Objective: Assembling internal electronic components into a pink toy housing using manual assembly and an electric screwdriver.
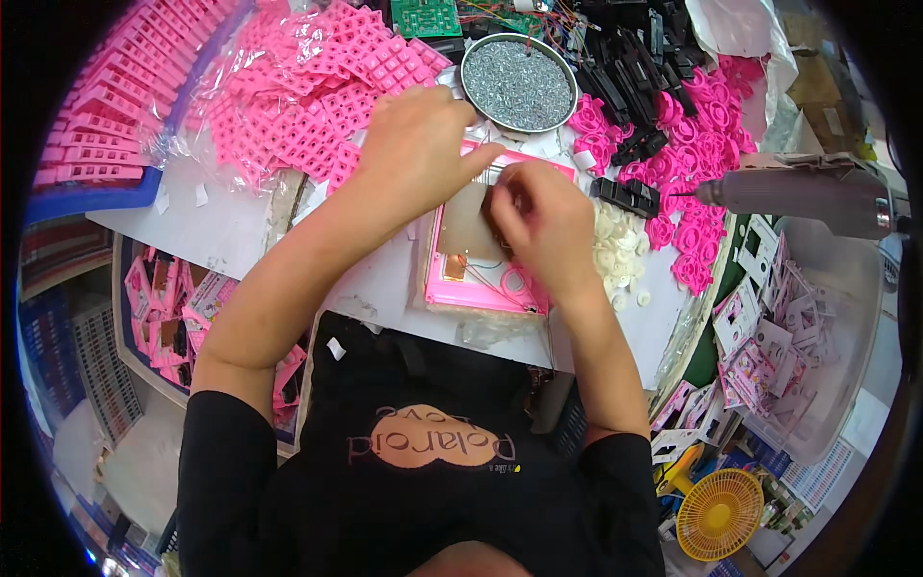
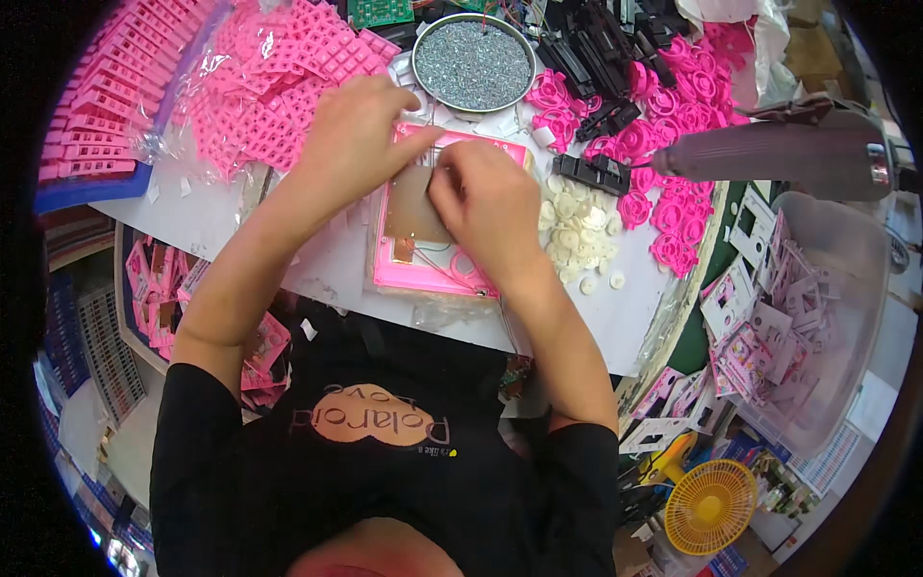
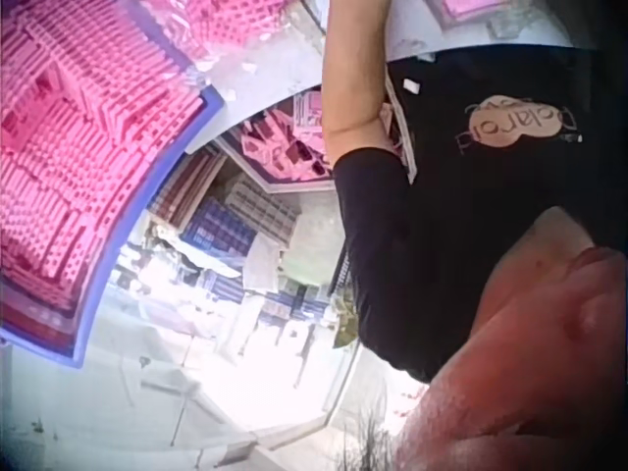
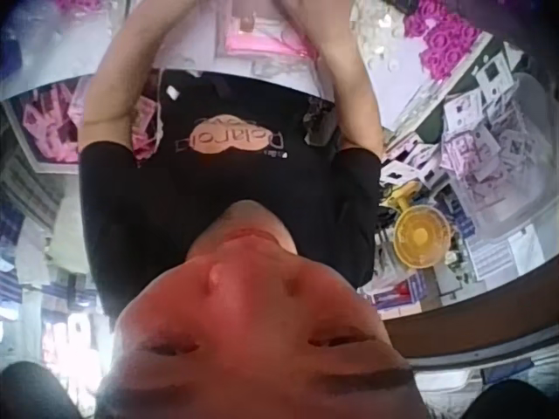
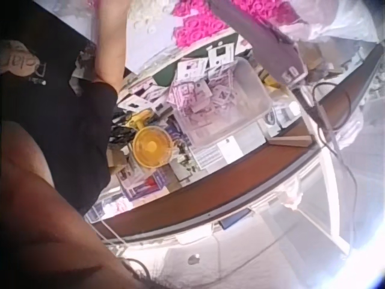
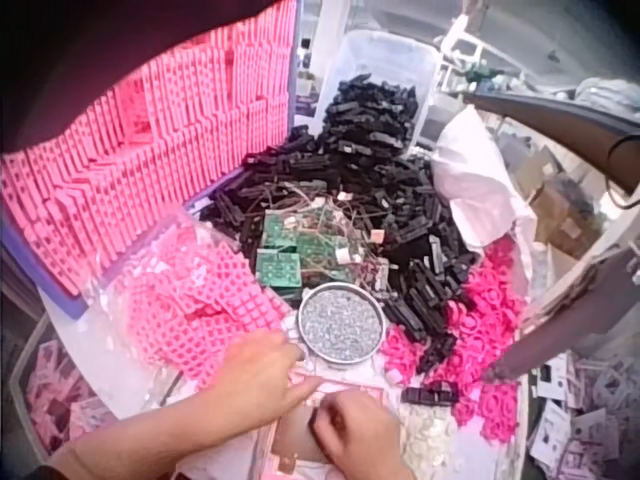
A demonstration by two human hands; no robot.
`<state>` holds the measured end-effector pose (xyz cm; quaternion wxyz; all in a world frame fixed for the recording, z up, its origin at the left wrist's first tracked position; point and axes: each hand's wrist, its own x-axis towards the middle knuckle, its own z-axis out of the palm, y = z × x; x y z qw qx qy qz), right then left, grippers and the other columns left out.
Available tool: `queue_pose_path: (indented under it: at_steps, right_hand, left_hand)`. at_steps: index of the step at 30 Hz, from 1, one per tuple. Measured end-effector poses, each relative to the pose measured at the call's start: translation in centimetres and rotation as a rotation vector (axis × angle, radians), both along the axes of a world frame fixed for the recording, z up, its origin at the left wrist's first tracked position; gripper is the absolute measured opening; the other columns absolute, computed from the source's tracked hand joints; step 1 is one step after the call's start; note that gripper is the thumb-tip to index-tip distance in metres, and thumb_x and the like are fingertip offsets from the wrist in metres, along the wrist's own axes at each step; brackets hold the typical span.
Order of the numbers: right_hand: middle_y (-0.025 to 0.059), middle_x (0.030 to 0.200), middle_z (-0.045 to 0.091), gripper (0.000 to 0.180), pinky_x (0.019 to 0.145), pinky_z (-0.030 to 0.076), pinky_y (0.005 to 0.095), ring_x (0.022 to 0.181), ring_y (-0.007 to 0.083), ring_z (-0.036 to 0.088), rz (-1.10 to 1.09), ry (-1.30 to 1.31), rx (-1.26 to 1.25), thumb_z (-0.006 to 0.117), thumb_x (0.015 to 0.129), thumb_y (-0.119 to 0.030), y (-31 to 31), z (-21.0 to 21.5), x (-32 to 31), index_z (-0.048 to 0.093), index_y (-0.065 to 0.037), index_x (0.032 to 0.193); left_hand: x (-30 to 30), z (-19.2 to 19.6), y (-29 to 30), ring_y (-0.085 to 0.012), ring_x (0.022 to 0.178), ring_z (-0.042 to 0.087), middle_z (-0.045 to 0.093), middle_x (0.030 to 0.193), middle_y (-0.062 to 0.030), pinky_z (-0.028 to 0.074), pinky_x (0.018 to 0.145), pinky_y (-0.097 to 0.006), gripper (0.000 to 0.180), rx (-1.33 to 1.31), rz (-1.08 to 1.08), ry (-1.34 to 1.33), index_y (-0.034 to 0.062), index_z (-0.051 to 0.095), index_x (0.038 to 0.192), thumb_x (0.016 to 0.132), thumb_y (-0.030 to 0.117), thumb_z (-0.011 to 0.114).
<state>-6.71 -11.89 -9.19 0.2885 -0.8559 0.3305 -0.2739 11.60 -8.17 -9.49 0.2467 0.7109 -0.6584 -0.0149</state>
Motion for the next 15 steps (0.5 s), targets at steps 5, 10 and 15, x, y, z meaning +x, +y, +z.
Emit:
queue_pose_path:
  at_steps: [5,10,15]
  right_hand:
    - [0.0041,0.096,0.064,0.032,0.07,0.053,0.0361,0.088,0.0252,0.058,0.454,0.094,-0.204,0.07,0.073,-0.006,-1.1,0.7,-1.3,0.07,-0.01,0.105]
    - [0.0068,0.095,0.066,0.034,0.071,0.052,0.0373,0.085,0.0255,0.061,0.064,-0.099,-0.365,0.072,0.075,-0.004,-2.5,1.8,-1.9,0.071,-0.01,0.108]
    - [0.0089,0.086,0.068,0.024,0.071,0.052,0.0378,0.08,0.0273,0.063,0.12,0.029,-0.305,0.072,0.079,-0.007,-2.6,0.5,-3.2,0.069,-0.004,0.103]
  left_hand:
    - [-1.4,-1.2,-0.9,-0.0232,0.096,0.059,0.065,0.089,-0.0021,0.037,0.086,-0.042,0.014,-0.134,-0.083,0.104,0.0136,0.074,0.085,0.08,0.027,0.074]
    - [-1.9,-0.3,0.8,-0.0196,0.097,0.058,0.065,0.092,0.0028,0.036,0.09,-0.044,0.009,-0.254,-0.23,0.1,0.016,0.073,0.086,0.079,0.023,0.074]
    - [-1.7,-0.8,1.5,-0.0209,0.096,0.061,0.068,0.095,-0.0003,0.037,0.088,-0.04,0.017,-0.192,-0.285,0.184,0.0126,0.073,0.097,0.081,0.016,0.073]
